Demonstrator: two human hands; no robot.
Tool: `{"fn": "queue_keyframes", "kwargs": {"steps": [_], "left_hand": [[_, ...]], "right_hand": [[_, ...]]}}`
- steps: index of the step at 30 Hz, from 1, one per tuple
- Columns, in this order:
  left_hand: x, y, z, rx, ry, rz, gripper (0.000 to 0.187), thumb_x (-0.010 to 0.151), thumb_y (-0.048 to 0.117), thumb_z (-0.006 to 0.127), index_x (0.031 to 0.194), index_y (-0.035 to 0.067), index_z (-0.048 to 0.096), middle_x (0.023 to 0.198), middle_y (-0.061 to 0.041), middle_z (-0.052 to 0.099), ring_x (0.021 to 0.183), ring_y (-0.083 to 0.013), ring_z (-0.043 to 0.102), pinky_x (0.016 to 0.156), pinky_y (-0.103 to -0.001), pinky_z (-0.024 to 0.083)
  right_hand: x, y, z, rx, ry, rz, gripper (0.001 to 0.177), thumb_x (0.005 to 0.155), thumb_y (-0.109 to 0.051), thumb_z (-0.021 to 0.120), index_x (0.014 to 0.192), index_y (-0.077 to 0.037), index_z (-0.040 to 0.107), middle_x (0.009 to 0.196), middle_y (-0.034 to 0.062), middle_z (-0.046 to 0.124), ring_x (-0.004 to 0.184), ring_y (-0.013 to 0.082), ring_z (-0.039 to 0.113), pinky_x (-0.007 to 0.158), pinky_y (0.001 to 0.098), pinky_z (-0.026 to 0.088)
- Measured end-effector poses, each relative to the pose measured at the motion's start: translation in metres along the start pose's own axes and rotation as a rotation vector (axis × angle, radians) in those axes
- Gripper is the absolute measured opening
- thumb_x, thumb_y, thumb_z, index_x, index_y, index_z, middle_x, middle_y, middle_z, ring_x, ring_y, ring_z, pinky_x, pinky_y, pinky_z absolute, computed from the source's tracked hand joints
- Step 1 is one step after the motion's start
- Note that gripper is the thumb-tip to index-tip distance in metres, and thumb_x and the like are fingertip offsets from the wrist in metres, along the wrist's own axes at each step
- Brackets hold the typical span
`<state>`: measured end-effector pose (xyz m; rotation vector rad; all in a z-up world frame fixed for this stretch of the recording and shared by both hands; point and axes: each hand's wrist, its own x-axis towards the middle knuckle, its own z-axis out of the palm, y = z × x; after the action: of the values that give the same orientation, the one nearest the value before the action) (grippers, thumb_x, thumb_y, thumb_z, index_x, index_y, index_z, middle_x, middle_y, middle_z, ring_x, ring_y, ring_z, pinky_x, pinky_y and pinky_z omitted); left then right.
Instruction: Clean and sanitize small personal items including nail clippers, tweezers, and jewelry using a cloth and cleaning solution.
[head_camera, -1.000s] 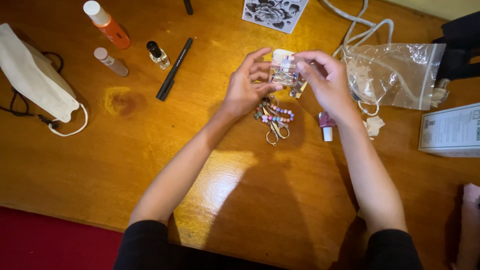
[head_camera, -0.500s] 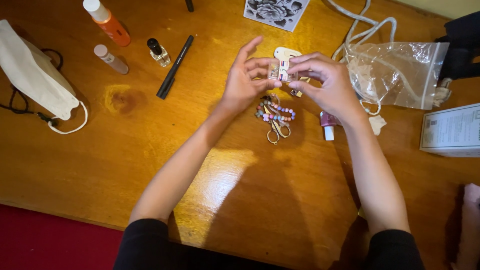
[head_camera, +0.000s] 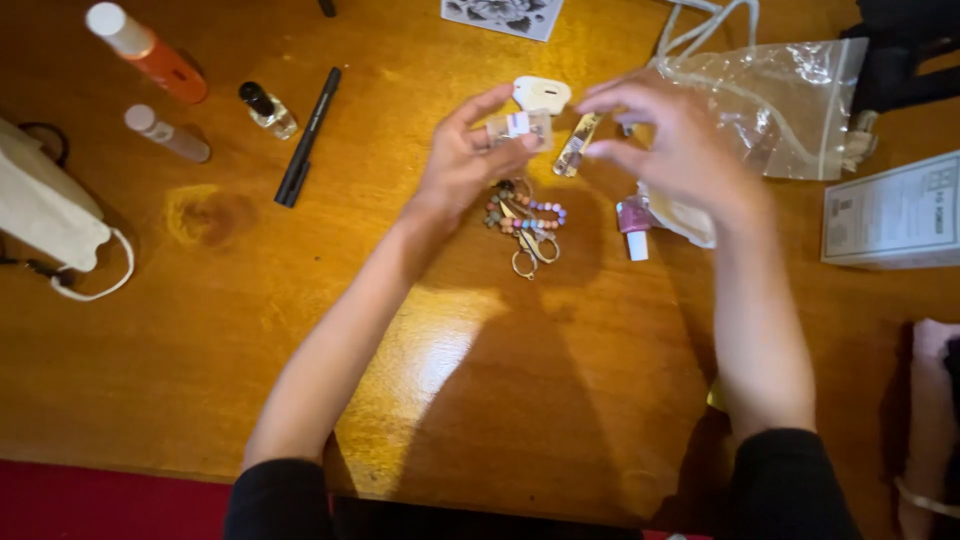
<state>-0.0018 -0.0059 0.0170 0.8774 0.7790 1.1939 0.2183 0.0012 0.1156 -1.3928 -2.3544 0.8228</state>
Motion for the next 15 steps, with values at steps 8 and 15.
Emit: {"fn": "queue_keyframes", "kwargs": {"steps": [8, 15], "left_hand": [[0.01, -0.027, -0.018, -0.003, -0.012, 0.221, 0.035, 0.086, 0.005, 0.082, 0.117, 0.006, 0.065, 0.115, -0.014, 0.075, 0.102, -0.0252, 0.076, 0.095, -0.034, 0.065], [0.005, 0.017, 0.001, -0.018, 0.196, -0.093, 0.055, 0.08, -0.008, 0.077, 0.132, 0.005, 0.062, 0.124, -0.015, 0.071, 0.112, -0.0236, 0.069, 0.098, -0.03, 0.061]], "right_hand": [[-0.031, -0.011, -0.04, -0.241, -0.353, 0.582, 0.036, 0.091, -0.011, 0.072, 0.126, -0.014, 0.068, 0.134, 0.0064, 0.067, 0.123, 0.0245, 0.065, 0.113, 0.0418, 0.049], [-0.038, 0.035, -0.035, -0.298, -0.333, 0.536, 0.01, 0.099, -0.013, 0.066, 0.105, -0.01, 0.074, 0.102, 0.0057, 0.077, 0.084, 0.0183, 0.073, 0.073, 0.0309, 0.058]]}}
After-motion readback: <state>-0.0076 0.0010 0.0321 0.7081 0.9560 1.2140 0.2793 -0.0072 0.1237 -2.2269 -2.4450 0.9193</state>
